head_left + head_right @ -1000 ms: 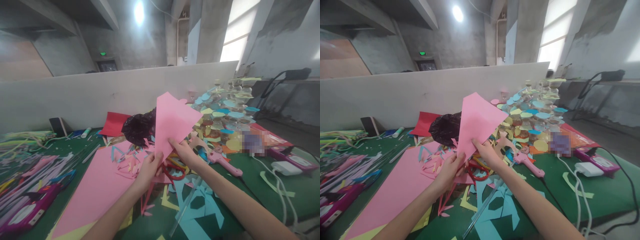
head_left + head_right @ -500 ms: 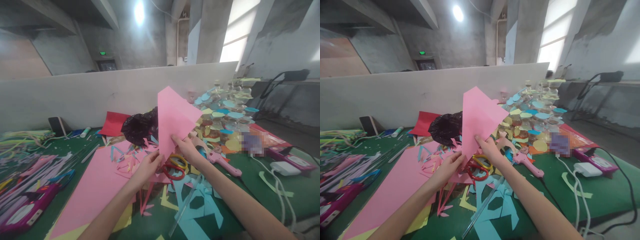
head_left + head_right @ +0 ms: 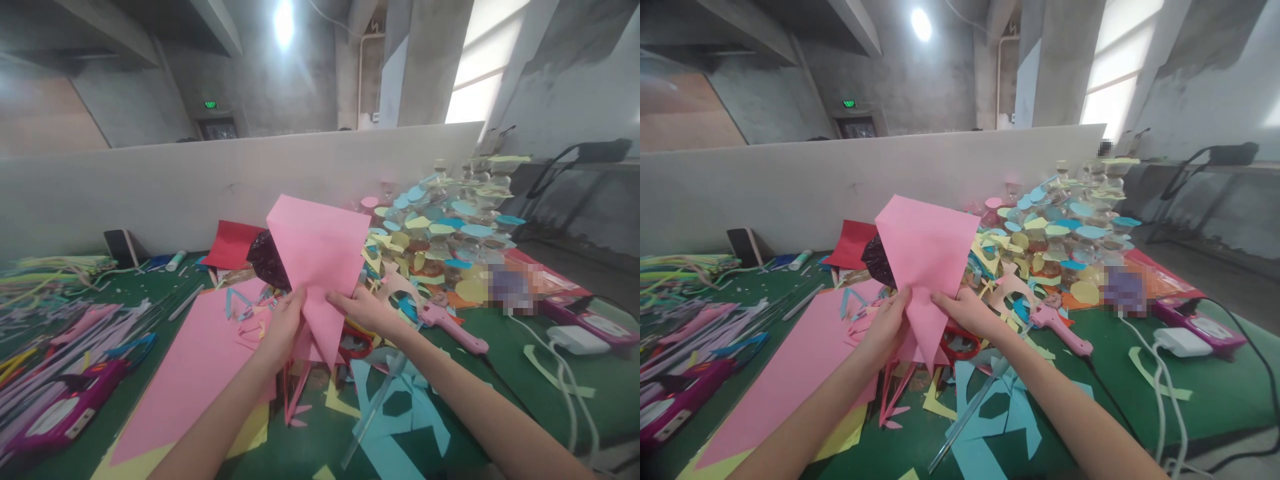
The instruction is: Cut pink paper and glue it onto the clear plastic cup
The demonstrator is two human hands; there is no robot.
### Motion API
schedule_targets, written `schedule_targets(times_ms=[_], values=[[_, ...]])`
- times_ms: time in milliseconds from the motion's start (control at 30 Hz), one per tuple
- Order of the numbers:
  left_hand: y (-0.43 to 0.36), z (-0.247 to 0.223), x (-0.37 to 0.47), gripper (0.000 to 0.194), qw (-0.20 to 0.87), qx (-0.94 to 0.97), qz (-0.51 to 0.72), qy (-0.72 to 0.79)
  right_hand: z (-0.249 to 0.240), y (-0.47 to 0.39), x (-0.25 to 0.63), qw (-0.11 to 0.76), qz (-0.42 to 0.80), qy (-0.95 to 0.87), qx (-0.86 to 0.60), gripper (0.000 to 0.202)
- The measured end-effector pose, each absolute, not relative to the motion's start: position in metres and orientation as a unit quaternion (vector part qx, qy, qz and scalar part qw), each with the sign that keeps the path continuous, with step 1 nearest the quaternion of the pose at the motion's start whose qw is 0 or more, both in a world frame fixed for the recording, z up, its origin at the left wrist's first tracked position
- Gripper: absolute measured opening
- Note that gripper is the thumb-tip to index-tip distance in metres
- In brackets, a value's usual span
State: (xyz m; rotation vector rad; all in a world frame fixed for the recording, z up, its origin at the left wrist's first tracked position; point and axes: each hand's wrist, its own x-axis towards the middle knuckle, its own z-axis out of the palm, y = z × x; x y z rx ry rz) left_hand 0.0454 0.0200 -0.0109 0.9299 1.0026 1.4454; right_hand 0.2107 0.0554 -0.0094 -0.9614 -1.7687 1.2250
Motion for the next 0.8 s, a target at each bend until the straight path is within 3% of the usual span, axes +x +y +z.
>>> schedule_targets(times_ms=[533,800], values=[[0.029,0.000,0.035,0.038,0.504,0.376,0.678,0.381,-0.002,0.054,0.215,0.383,0.486,-0.715,-0.325,0.036],[0.025,-0.002,0.032,0.044,0.546,0.404,0.597,0.426,0.006,0.044,0.214,0.328,0.524,-0.694,-0.369,0.029]])
